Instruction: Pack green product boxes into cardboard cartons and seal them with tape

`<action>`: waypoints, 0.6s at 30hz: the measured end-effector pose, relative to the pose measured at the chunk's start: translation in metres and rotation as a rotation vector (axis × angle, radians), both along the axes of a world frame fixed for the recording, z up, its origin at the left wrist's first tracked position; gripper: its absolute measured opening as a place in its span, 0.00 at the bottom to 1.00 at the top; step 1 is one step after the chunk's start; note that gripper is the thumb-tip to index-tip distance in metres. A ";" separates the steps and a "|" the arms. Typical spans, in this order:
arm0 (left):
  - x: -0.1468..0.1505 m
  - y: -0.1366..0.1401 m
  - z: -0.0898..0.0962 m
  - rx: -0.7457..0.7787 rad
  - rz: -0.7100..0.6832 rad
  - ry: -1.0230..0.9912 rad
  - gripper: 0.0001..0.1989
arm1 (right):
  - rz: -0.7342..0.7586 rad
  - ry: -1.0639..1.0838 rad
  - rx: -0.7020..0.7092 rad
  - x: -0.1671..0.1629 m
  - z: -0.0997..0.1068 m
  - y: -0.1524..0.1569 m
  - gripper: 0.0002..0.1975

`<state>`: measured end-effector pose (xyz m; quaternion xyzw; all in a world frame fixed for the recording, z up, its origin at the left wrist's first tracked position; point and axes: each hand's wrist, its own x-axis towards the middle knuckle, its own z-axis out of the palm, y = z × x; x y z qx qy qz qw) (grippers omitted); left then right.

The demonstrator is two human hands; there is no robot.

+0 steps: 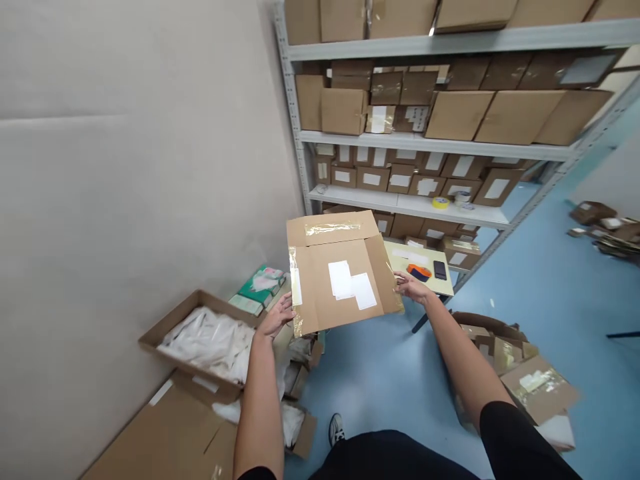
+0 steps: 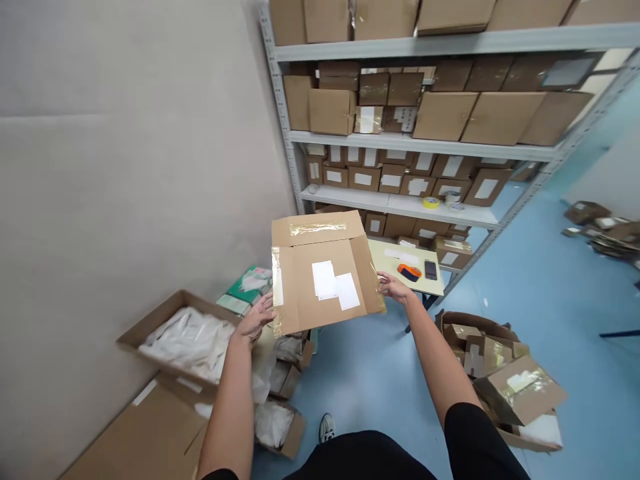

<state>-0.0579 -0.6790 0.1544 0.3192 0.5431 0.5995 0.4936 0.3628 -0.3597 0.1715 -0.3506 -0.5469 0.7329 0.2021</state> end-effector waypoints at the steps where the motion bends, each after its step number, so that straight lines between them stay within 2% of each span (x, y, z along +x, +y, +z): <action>1: -0.007 0.018 -0.001 -0.015 -0.030 -0.002 0.45 | -0.018 -0.003 -0.020 0.005 -0.002 0.005 0.35; 5: -0.023 0.085 0.002 -0.065 -0.119 0.031 0.44 | -0.067 -0.007 -0.085 0.026 -0.013 0.027 0.35; 10: -0.021 0.162 0.011 -0.077 -0.199 0.099 0.41 | -0.108 -0.050 -0.124 0.050 -0.037 0.067 0.36; 14: -0.010 0.219 0.017 -0.101 -0.231 0.104 0.42 | -0.189 -0.054 -0.146 0.056 -0.069 0.114 0.37; 18: -0.001 0.276 0.029 -0.134 -0.162 0.176 0.39 | -0.277 -0.084 -0.164 0.044 -0.100 0.174 0.33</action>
